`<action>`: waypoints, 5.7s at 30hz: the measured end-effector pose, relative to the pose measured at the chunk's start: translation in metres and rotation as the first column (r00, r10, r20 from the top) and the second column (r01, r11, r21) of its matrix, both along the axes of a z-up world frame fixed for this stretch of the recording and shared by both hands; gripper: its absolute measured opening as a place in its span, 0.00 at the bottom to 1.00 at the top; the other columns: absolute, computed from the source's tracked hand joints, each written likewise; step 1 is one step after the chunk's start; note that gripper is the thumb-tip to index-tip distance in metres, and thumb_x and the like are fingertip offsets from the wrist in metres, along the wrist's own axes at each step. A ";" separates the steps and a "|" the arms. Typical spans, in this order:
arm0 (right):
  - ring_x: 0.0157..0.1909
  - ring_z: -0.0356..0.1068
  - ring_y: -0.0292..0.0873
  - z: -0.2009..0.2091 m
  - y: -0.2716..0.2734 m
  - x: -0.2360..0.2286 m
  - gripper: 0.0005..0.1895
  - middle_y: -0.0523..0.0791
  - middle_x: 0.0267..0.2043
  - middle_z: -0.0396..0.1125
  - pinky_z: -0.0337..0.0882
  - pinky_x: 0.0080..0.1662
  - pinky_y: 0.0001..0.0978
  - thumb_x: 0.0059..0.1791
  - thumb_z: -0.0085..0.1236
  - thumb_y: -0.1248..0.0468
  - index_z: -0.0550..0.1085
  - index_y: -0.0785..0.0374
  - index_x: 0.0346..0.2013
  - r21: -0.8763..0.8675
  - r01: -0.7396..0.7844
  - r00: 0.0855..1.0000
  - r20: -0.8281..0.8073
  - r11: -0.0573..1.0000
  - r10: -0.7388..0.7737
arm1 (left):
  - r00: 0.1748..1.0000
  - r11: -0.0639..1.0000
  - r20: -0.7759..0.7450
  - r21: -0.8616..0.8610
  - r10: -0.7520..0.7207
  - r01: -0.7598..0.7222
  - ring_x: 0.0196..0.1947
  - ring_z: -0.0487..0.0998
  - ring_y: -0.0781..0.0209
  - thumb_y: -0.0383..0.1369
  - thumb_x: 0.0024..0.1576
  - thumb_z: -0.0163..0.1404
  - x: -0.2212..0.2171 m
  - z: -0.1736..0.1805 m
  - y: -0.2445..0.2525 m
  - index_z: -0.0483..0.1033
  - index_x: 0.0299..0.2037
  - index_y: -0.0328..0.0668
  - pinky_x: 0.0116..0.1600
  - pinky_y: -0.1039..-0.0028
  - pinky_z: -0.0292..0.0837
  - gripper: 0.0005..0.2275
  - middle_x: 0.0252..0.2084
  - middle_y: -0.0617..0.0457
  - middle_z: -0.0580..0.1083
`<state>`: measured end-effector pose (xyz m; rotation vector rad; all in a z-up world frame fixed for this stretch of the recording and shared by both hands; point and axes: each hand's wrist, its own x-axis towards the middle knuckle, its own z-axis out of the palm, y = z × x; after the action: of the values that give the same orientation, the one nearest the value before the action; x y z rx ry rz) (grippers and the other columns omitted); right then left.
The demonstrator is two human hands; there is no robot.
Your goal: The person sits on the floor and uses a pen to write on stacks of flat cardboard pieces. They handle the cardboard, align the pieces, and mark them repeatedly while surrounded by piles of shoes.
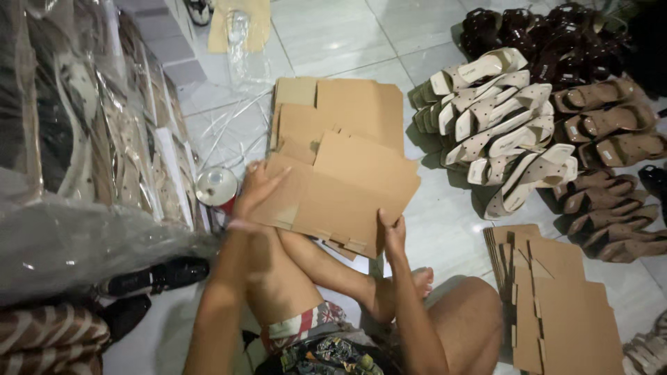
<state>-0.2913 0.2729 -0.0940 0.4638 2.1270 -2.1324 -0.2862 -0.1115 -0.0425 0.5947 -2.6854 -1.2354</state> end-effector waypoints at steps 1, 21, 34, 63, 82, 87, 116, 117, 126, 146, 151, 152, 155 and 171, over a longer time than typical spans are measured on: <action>0.51 0.71 0.43 -0.003 -0.006 -0.001 0.29 0.50 0.52 0.71 0.71 0.53 0.35 0.48 0.65 0.52 0.69 0.68 0.56 -0.045 0.022 1.000 0.001 0.999 -0.022 | 0.997 0.999 0.082 0.045 -0.006 0.002 0.58 0.76 0.42 0.57 0.49 0.58 -0.020 0.003 0.002 0.72 0.60 0.40 0.62 0.58 0.71 0.35 0.57 0.35 0.75; 0.56 0.69 0.58 0.046 0.008 0.071 0.28 0.63 0.67 0.61 0.73 0.50 0.45 0.56 0.49 0.53 0.68 0.69 0.65 0.719 -0.051 0.823 -0.363 0.693 0.437 | 0.946 0.970 0.294 -0.234 0.133 -0.063 0.58 0.70 0.27 0.48 0.51 0.57 0.239 0.098 0.121 0.44 0.74 0.51 0.55 0.47 0.69 0.43 0.68 0.35 0.63; 0.38 0.78 0.36 0.055 -0.075 0.131 0.12 0.47 0.43 0.77 0.79 0.35 0.27 0.48 0.64 0.67 0.80 0.68 0.45 -0.145 -0.627 0.778 -0.071 0.766 0.624 | 0.959 0.981 -0.275 -0.191 -0.065 0.011 0.69 0.58 0.34 0.46 0.46 0.66 0.241 0.041 0.121 0.51 0.68 0.27 0.71 0.51 0.55 0.47 0.67 0.32 0.58; 0.34 0.74 0.41 0.090 -0.110 0.119 0.14 0.49 0.28 0.72 0.75 0.40 0.32 0.49 0.64 0.77 0.69 0.70 0.22 0.016 -0.573 0.729 -0.448 0.820 0.518 | 0.952 0.959 -0.301 -0.279 -0.051 -0.037 0.57 0.72 0.46 0.51 0.44 0.68 0.217 0.041 0.125 0.66 0.59 0.33 0.60 0.56 0.62 0.39 0.58 0.42 0.71; 0.33 0.75 0.41 0.090 -0.112 0.119 0.14 0.48 0.27 0.73 0.76 0.42 0.34 0.47 0.67 0.75 0.70 0.71 0.21 0.123 -0.504 0.749 -0.430 0.855 0.504 | 0.943 0.974 -0.323 -0.227 -0.075 -0.001 0.60 0.72 0.52 0.45 0.42 0.69 0.216 0.036 0.122 0.64 0.62 0.39 0.60 0.58 0.59 0.39 0.59 0.44 0.71; 0.32 0.74 0.42 0.089 -0.111 0.119 0.15 0.49 0.27 0.72 0.75 0.40 0.33 0.46 0.68 0.76 0.68 0.72 0.20 0.112 -0.514 0.752 -0.419 0.851 0.509 | 0.951 0.973 -0.300 -0.229 -0.080 0.010 0.59 0.72 0.52 0.45 0.43 0.70 0.215 0.037 0.121 0.64 0.62 0.39 0.59 0.58 0.60 0.39 0.59 0.44 0.71; 0.33 0.75 0.43 0.074 -0.097 0.131 0.12 0.49 0.30 0.74 0.77 0.40 0.34 0.49 0.64 0.76 0.71 0.71 0.23 -0.025 -0.564 0.757 -0.416 0.826 0.504 | 0.955 0.960 -0.284 -0.281 -0.083 0.000 0.61 0.71 0.51 0.46 0.43 0.69 0.216 0.036 0.124 0.63 0.63 0.38 0.61 0.58 0.58 0.40 0.60 0.44 0.71; 0.34 0.75 0.44 0.076 -0.097 0.133 0.12 0.49 0.31 0.74 0.76 0.41 0.36 0.48 0.65 0.77 0.71 0.72 0.23 -0.014 -0.563 0.753 -0.421 0.826 0.506 | 0.954 0.962 -0.287 -0.273 -0.085 0.003 0.61 0.71 0.51 0.47 0.42 0.69 0.217 0.037 0.124 0.63 0.63 0.37 0.61 0.58 0.58 0.40 0.60 0.44 0.71; 0.35 0.76 0.42 0.082 -0.104 0.131 0.11 0.49 0.29 0.74 0.76 0.43 0.33 0.47 0.67 0.76 0.72 0.72 0.23 0.099 -0.496 0.769 -0.410 0.863 0.490 | 0.953 0.963 -0.291 -0.270 -0.081 -0.001 0.61 0.71 0.53 0.48 0.42 0.70 0.218 0.043 0.124 0.64 0.63 0.38 0.61 0.59 0.59 0.41 0.60 0.45 0.71; 0.33 0.75 0.39 0.090 -0.104 0.129 0.13 0.47 0.29 0.75 0.75 0.39 0.30 0.46 0.68 0.73 0.72 0.70 0.21 0.195 -0.475 0.803 -0.302 0.858 0.513 | 0.951 0.968 -0.294 -0.250 -0.098 0.022 0.61 0.71 0.52 0.46 0.41 0.70 0.216 0.037 0.123 0.63 0.62 0.39 0.60 0.58 0.58 0.41 0.59 0.44 0.70; 0.33 0.73 0.37 0.090 -0.104 0.132 0.14 0.46 0.29 0.74 0.74 0.39 0.29 0.48 0.67 0.72 0.70 0.70 0.22 0.124 -0.492 0.788 -0.357 0.862 0.501 | 0.950 0.963 -0.297 -0.270 -0.094 0.011 0.60 0.70 0.52 0.47 0.41 0.70 0.217 0.035 0.125 0.62 0.63 0.38 0.61 0.58 0.57 0.41 0.60 0.44 0.70; 0.32 0.74 0.37 0.089 -0.104 0.132 0.15 0.46 0.29 0.74 0.74 0.38 0.29 0.48 0.67 0.72 0.70 0.70 0.22 0.158 -0.490 0.786 -0.345 0.857 0.513 | 0.955 0.962 -0.284 -0.274 -0.089 0.008 0.60 0.70 0.52 0.47 0.41 0.70 0.218 0.035 0.125 0.62 0.62 0.38 0.61 0.57 0.57 0.42 0.60 0.44 0.70; 0.32 0.72 0.36 0.085 -0.101 0.131 0.14 0.45 0.28 0.73 0.73 0.39 0.28 0.49 0.66 0.72 0.70 0.70 0.22 0.099 -0.516 0.779 -0.360 0.851 0.514 | 0.955 0.960 -0.283 -0.279 -0.082 0.000 0.61 0.70 0.53 0.47 0.41 0.71 0.218 0.034 0.125 0.62 0.63 0.40 0.61 0.58 0.56 0.42 0.60 0.45 0.70; 0.29 0.70 0.31 0.082 -0.099 0.130 0.13 0.45 0.26 0.75 0.71 0.33 0.25 0.46 0.70 0.70 0.74 0.71 0.20 0.218 -0.437 0.861 -0.180 0.873 0.476 | 0.954 0.965 -0.287 -0.264 -0.085 0.006 0.63 0.68 0.51 0.47 0.42 0.70 0.220 0.033 0.126 0.62 0.64 0.40 0.64 0.58 0.55 0.42 0.61 0.44 0.69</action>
<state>-0.1610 0.1738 -0.0118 -0.2807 2.2551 -1.8090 -0.0666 0.0144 -0.0096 0.2852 -2.5550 -0.8752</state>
